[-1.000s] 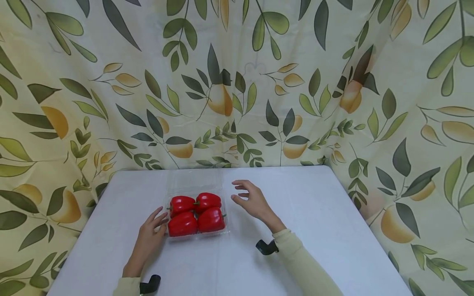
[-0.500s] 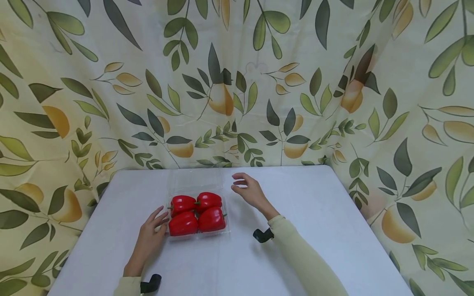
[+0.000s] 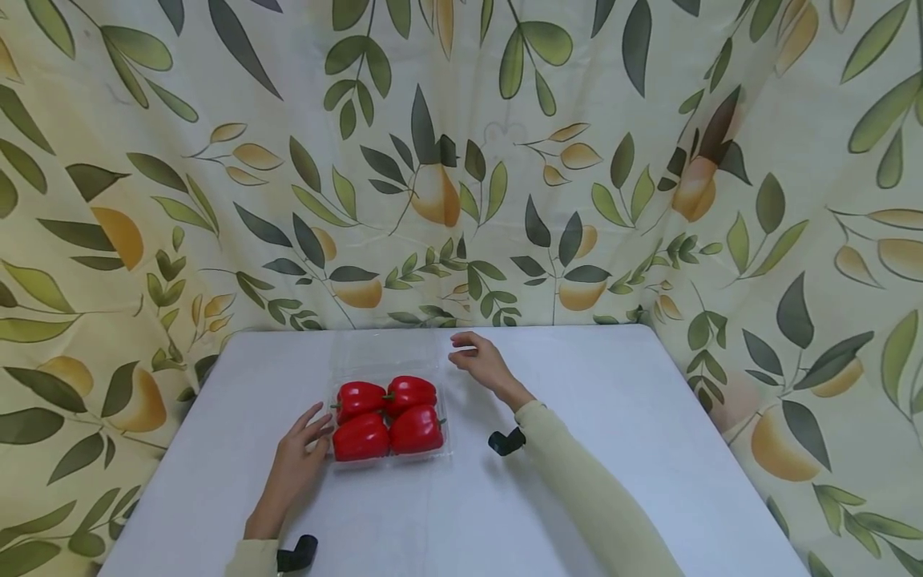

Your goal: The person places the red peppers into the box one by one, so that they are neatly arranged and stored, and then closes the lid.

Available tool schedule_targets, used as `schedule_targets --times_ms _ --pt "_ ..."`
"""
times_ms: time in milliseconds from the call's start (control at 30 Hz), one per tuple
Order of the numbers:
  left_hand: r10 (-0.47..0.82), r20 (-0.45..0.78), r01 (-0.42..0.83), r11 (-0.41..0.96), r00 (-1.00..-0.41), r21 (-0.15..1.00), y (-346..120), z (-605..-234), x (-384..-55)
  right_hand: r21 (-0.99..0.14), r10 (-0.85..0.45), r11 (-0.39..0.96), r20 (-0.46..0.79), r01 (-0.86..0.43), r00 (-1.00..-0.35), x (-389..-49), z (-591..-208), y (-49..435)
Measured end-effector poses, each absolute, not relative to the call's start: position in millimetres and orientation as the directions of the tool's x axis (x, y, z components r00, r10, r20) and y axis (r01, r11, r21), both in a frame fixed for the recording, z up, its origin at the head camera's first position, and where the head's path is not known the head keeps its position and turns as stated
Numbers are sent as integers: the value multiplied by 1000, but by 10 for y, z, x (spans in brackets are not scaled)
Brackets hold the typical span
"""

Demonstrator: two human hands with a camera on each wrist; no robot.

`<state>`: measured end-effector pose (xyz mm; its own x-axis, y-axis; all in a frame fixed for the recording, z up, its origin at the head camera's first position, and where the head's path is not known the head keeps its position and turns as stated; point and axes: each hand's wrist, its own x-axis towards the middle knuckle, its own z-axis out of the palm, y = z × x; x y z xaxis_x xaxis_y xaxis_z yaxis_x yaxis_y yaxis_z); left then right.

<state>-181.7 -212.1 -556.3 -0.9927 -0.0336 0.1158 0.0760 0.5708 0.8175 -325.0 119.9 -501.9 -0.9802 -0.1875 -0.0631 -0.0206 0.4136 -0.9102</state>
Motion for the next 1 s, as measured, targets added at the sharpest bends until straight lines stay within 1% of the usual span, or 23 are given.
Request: schedule_targets --times_ms 300,633,900,1000 --pt "-44 107 62 574 -993 817 -2114 -5541 -1834 -937 -180 342 -144 75 -973 -3479 -5037 1139" --pt "-53 120 67 579 -991 812 -2107 -5574 -1805 -949 -217 274 -218 155 -952 -3659 -5071 1088" --pt "-57 114 60 579 -992 813 -2081 -5565 -1808 -937 -242 303 -252 173 -937 -3779 -5069 1030" --pt "-57 107 55 576 -993 816 -2080 -5561 -1802 -938 -247 295 -260 184 -933 -3801 -5084 1002"
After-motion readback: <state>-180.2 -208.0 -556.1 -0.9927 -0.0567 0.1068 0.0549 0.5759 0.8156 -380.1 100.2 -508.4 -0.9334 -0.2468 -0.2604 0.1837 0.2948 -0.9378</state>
